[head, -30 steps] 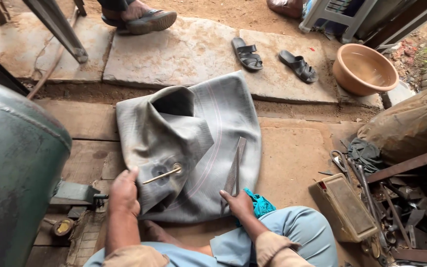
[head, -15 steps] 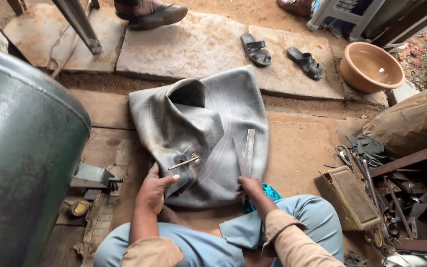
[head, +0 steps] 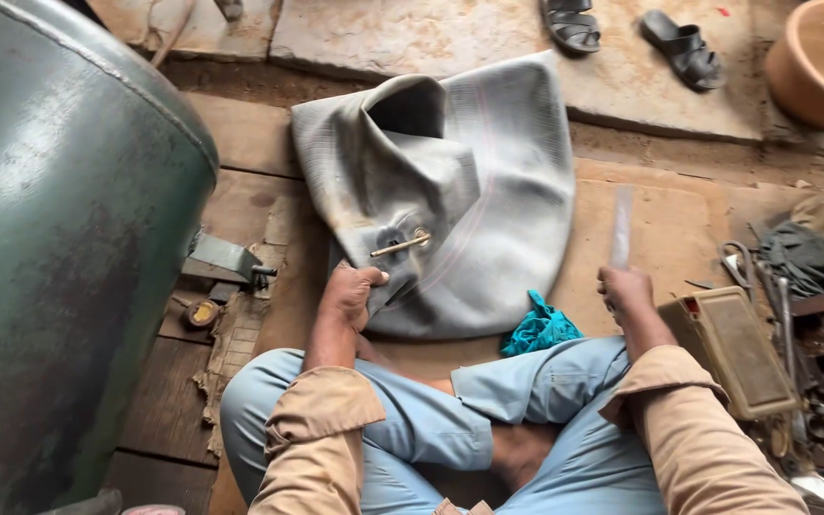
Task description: The recorder is repairing a punctured inner tube for a tire by sewing a patch or reinforcing a damaged section using a needle and thread.
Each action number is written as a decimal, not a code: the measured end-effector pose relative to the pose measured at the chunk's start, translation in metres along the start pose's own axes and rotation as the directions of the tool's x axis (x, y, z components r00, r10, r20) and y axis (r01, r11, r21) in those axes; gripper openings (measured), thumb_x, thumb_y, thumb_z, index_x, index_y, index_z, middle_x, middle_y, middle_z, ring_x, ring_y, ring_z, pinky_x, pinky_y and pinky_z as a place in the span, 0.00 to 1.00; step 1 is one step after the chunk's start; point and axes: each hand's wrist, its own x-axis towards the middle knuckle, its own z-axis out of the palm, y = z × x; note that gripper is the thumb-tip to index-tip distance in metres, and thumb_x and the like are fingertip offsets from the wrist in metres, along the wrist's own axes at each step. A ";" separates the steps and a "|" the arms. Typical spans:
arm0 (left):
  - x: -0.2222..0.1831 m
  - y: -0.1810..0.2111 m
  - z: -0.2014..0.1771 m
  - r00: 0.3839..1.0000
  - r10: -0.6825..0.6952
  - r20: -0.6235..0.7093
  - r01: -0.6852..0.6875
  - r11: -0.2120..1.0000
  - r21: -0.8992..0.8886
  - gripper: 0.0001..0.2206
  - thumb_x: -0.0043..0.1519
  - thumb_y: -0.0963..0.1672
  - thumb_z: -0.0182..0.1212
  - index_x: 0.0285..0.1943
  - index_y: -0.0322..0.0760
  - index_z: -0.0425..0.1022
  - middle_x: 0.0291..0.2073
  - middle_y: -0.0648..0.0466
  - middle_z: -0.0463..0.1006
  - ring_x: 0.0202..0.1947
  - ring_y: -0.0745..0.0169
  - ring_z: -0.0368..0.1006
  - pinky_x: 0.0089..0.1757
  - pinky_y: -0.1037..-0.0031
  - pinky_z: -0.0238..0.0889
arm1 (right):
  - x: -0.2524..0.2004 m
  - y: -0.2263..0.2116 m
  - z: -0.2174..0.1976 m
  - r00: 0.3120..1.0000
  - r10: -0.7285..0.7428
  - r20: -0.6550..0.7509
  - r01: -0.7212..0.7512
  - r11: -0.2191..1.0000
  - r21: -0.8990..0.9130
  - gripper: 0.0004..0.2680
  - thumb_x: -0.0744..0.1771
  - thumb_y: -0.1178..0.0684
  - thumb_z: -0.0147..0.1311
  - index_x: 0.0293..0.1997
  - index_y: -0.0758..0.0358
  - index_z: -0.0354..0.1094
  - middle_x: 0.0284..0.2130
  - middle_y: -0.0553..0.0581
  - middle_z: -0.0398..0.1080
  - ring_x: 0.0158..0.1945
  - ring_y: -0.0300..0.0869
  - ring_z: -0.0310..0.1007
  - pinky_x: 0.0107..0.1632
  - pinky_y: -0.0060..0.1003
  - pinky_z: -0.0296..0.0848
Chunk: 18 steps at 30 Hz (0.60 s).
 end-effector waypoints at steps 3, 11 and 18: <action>-0.024 0.011 0.012 0.999 -0.004 0.051 0.011 0.991 -0.135 0.17 0.49 0.33 0.58 0.48 0.25 0.78 0.38 0.49 0.81 0.37 0.57 0.77 0.43 0.69 0.71 | 0.032 0.031 0.006 0.990 0.140 0.016 -0.141 0.984 0.109 0.05 0.64 0.56 0.54 0.35 0.69 0.68 0.21 0.56 0.67 0.17 0.39 0.60 0.20 0.38 0.58; -0.061 0.031 0.024 0.986 -0.070 0.149 0.097 0.979 -0.181 0.20 0.50 0.33 0.56 0.53 0.23 0.76 0.42 0.48 0.81 0.40 0.57 0.78 0.47 0.67 0.72 | 0.029 0.032 0.015 0.898 0.378 0.226 -0.386 0.922 -0.007 0.09 0.67 0.54 0.45 0.44 0.71 0.65 0.33 0.66 0.75 0.30 0.54 0.79 0.27 0.42 0.74; -0.043 0.033 0.026 0.988 -0.067 0.140 0.086 0.987 -0.134 0.19 0.50 0.33 0.56 0.53 0.21 0.76 0.42 0.47 0.82 0.41 0.57 0.78 0.48 0.69 0.71 | -0.003 0.015 0.017 0.990 -0.099 0.102 0.078 0.977 0.197 0.08 0.65 0.63 0.49 0.48 0.71 0.66 0.37 0.63 0.78 0.33 0.47 0.80 0.31 0.37 0.77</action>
